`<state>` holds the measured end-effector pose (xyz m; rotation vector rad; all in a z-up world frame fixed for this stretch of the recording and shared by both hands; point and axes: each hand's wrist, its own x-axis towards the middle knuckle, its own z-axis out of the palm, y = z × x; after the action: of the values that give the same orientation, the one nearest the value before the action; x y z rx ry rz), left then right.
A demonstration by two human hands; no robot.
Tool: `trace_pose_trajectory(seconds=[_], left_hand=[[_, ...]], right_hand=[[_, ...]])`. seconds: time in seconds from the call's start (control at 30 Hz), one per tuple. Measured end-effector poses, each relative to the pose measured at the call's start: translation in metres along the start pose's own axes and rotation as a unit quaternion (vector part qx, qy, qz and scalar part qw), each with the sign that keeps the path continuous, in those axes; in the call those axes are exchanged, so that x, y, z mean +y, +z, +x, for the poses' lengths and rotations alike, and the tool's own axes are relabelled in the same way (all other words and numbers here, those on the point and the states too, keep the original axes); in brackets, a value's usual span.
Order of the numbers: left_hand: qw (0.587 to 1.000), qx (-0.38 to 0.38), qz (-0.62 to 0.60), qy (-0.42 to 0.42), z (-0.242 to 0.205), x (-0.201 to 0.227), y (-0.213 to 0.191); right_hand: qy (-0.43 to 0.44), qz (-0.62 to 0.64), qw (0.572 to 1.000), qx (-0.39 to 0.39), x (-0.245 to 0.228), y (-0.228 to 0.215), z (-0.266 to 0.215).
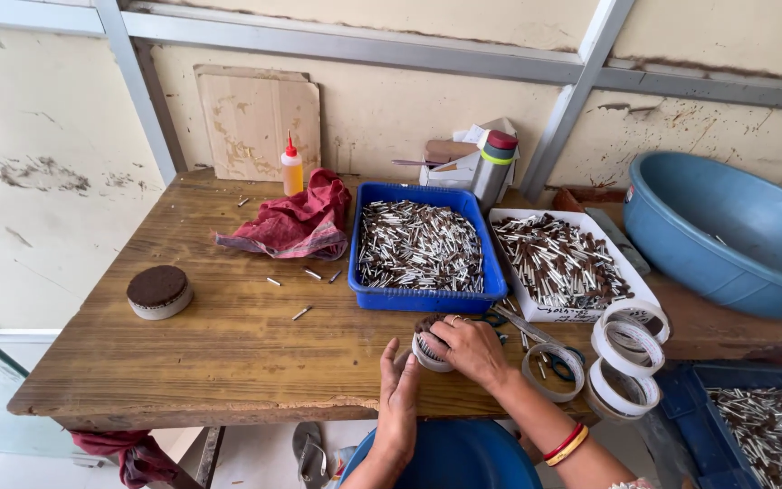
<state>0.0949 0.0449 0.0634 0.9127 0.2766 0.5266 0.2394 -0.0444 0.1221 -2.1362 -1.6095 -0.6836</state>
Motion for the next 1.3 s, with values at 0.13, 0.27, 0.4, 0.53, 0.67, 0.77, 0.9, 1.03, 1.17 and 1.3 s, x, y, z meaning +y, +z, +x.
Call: trace_pose_trajectory(seconds=[0.13,0.27,0.4,0.53,0.67,0.77,0.9,1.03,1.17,1.3], left_hand=[[0.985,-0.03,0.135,0.1,-0.021,0.037,0.006],[0.959,-0.249,0.137,-0.004,-0.052,0.059,0.008],[0.906,-0.326,-0.042,-0.268,-0.08,-0.048,-0.043],[0.907,-0.174,-0.127,-0.362,-0.113,-0.082,-0.044],[0.937,-0.077,-0.104,-0.324,-0.124,-0.069,-0.042],[0.957,-0.1,-0.035,-0.27,-0.124,-0.079,-0.056],[0.977,-0.128,0.038,-0.167,-0.127,-0.071,-0.053],[0.974,-0.128,0.06,-0.18,-0.127,-0.08,-0.064],[0.974,-0.125,0.104,-0.16,-0.131,-0.098,-0.074],[0.979,-0.112,0.064,-0.156,-0.122,-0.076,-0.056]], right_hand=[[-0.014,0.023,1.0,0.012,-0.019,-0.047,-0.004],[-0.047,0.282,0.95,-0.124,-0.049,-0.065,-0.041],[-0.017,0.473,0.849,-0.235,-0.071,-0.054,-0.092],[0.0,0.465,0.868,-0.173,-0.102,-0.072,-0.107],[0.056,0.387,0.909,-0.146,-0.096,-0.022,-0.171],[0.103,0.468,0.872,-0.104,-0.097,-0.027,-0.175],[0.067,0.652,0.726,-0.206,-0.084,-0.02,-0.201],[0.108,0.498,0.836,-0.202,-0.088,-0.029,-0.174],[0.09,0.578,0.776,-0.235,-0.091,-0.024,-0.179],[0.056,0.678,0.696,-0.231,-0.092,-0.018,-0.192]])
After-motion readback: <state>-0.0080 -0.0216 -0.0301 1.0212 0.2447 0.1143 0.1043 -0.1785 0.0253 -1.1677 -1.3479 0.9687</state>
